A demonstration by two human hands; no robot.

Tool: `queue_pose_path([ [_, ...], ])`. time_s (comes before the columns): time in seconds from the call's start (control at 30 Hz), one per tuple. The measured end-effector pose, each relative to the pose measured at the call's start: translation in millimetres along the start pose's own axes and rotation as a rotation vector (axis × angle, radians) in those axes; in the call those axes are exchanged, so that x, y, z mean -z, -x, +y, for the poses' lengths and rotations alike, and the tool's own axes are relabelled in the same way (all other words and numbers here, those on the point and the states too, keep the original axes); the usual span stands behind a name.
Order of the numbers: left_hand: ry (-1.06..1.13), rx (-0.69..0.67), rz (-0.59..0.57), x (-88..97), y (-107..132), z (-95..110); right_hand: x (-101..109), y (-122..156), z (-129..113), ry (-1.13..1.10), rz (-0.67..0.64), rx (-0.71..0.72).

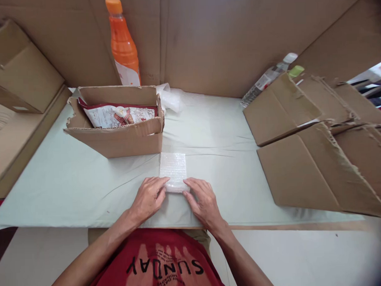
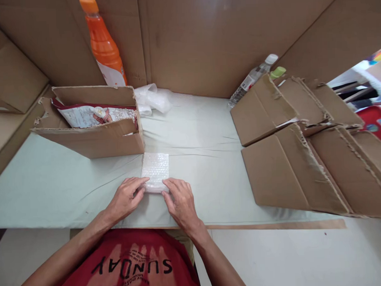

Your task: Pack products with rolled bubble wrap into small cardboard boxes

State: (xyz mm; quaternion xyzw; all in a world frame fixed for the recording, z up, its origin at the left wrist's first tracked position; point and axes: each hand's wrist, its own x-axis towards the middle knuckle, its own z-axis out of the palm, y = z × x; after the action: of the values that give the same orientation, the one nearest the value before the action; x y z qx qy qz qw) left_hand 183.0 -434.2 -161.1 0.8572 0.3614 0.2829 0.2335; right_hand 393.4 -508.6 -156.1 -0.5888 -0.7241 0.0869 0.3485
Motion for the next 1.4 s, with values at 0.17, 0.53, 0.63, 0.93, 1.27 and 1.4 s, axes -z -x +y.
queue_pose_path([
  [0.17,-0.159,0.043,0.022,-5.6,-8,-3,1,2,0,0.149,-0.075,0.114],
  [0.53,-0.011,-0.064,0.017,9.8,12,1,-6,-11,3,-0.068,-0.198,0.047],
  [0.63,0.015,-0.020,0.042,11.3,13,-1,0,-6,-2,-0.049,-0.154,0.003],
  [0.93,-0.049,0.219,0.097,7.0,8,-5,-16,-18,-2,0.200,-0.201,0.167],
  [1.27,0.844,0.677,0.139,14.5,26,4,-18,-19,-11,-0.201,-0.165,-0.093],
  [1.4,0.851,0.598,0.068,11.9,18,11,-8,-14,-14,-0.195,-0.231,-0.086],
])
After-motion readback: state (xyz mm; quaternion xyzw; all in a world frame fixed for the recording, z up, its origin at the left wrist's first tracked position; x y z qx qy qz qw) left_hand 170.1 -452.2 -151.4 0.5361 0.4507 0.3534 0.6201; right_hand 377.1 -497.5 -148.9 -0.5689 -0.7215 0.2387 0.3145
